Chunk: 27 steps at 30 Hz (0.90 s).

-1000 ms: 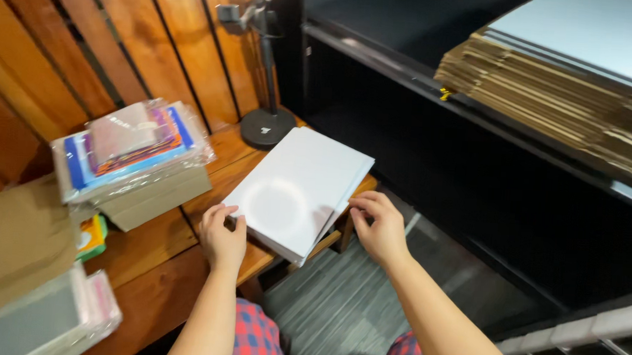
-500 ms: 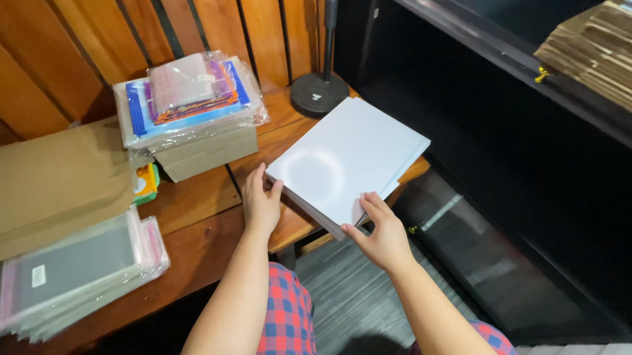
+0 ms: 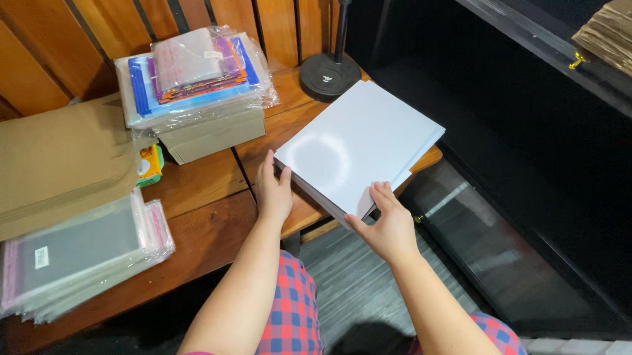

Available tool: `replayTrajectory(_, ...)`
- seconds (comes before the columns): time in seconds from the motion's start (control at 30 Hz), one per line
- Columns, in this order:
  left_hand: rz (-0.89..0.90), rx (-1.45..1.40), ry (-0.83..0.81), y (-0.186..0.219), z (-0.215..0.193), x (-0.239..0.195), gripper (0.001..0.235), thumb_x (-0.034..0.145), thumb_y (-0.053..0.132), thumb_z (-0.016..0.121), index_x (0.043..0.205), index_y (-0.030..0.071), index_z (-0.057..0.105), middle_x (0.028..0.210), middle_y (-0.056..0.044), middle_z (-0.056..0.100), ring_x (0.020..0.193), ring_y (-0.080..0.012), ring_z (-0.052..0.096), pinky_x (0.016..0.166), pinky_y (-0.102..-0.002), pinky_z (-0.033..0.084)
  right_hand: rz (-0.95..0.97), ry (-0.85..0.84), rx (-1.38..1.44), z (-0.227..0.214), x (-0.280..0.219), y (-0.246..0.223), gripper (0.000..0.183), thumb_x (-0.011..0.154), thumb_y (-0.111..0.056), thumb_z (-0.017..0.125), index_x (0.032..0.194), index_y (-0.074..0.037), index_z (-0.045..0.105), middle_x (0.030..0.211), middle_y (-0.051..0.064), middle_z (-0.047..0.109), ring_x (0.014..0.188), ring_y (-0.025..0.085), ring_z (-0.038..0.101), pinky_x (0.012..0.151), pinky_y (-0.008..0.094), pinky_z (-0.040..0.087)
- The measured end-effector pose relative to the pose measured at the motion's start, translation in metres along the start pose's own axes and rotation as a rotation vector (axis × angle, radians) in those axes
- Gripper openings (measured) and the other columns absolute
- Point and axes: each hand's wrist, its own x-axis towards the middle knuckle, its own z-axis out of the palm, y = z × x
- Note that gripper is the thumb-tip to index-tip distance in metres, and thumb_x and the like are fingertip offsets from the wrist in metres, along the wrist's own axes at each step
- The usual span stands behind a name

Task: The person sits on the floor and repeatedly picks up a small stack of white paper from a wooden bench, then places it onto a larger stack on a black shelf. The person handles the paper by hand and repeats this action multiple times.

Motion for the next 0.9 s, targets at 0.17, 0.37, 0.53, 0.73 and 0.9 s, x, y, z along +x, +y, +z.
replayTrajectory(0.17, 0.001, -0.034, -0.003, 0.006, -0.004, -0.003, 0.061, 0.104, 0.021, 0.064, 0.159, 0.008, 0.042, 0.15, -0.019, 0.051, 0.141, -0.0356, 0.049, 0.118, -0.048, 0.042, 0.011, 0.002, -0.031, 0.002, 0.0, -0.002, 0.075, 0.073, -0.043, 0.091, 0.131, -0.001, 0.069, 0.141, 0.013, 0.067, 0.141, 0.029, 0.054, 0.112, 0.04, 0.049)
replayTrajectory(0.37, -0.013, -0.103, -0.008, 0.004, -0.007, 0.0, 0.061, 0.101, 0.018, 0.068, 0.156, 0.007, 0.046, 0.147, -0.019, 0.052, 0.14, -0.0352, 0.05, 0.118, -0.047, 0.042, 0.023, 0.002, -0.033, 0.003, -0.001, -0.003, 0.073, 0.074, -0.043, 0.09, 0.131, -0.001, 0.07, 0.141, 0.013, 0.067, 0.141, 0.029, 0.054, 0.112, 0.04, 0.049)
replayTrajectory(0.53, -0.038, -0.161, 0.003, 0.011, -0.009, -0.004, 0.062, 0.098, 0.019, 0.072, 0.155, 0.009, 0.048, 0.144, -0.017, 0.055, 0.139, -0.0325, 0.052, 0.117, -0.046, 0.043, 0.031, 0.006, -0.039, 0.002, -0.003, -0.005, 0.071, 0.075, -0.044, 0.089, 0.131, -0.004, 0.071, 0.14, 0.013, 0.068, 0.141, 0.028, 0.054, 0.113, 0.04, 0.049)
replayTrajectory(0.73, -0.034, -0.17, -0.008, 0.011, -0.009, -0.004, 0.061, 0.099, 0.018, 0.072, 0.154, 0.008, 0.048, 0.143, -0.019, 0.054, 0.141, -0.0343, 0.05, 0.118, -0.048, 0.042, 0.044, 0.004, -0.02, 0.003, -0.002, -0.004, 0.071, 0.075, -0.042, 0.089, 0.133, -0.006, 0.069, 0.141, 0.013, 0.067, 0.141, 0.028, 0.054, 0.113, 0.043, 0.049)
replayTrajectory(0.9, -0.021, -0.213, -0.004, 0.003, -0.005, 0.0, 0.065, 0.096, 0.016, 0.075, 0.155, 0.009, 0.047, 0.143, -0.018, 0.053, 0.14, -0.033, 0.05, 0.118, -0.047, 0.041, 0.056, 0.01, -0.023, 0.006, -0.002, -0.002, 0.072, 0.075, -0.045, 0.089, 0.133, -0.007, 0.069, 0.139, 0.011, 0.068, 0.141, 0.026, 0.053, 0.112, 0.042, 0.049)
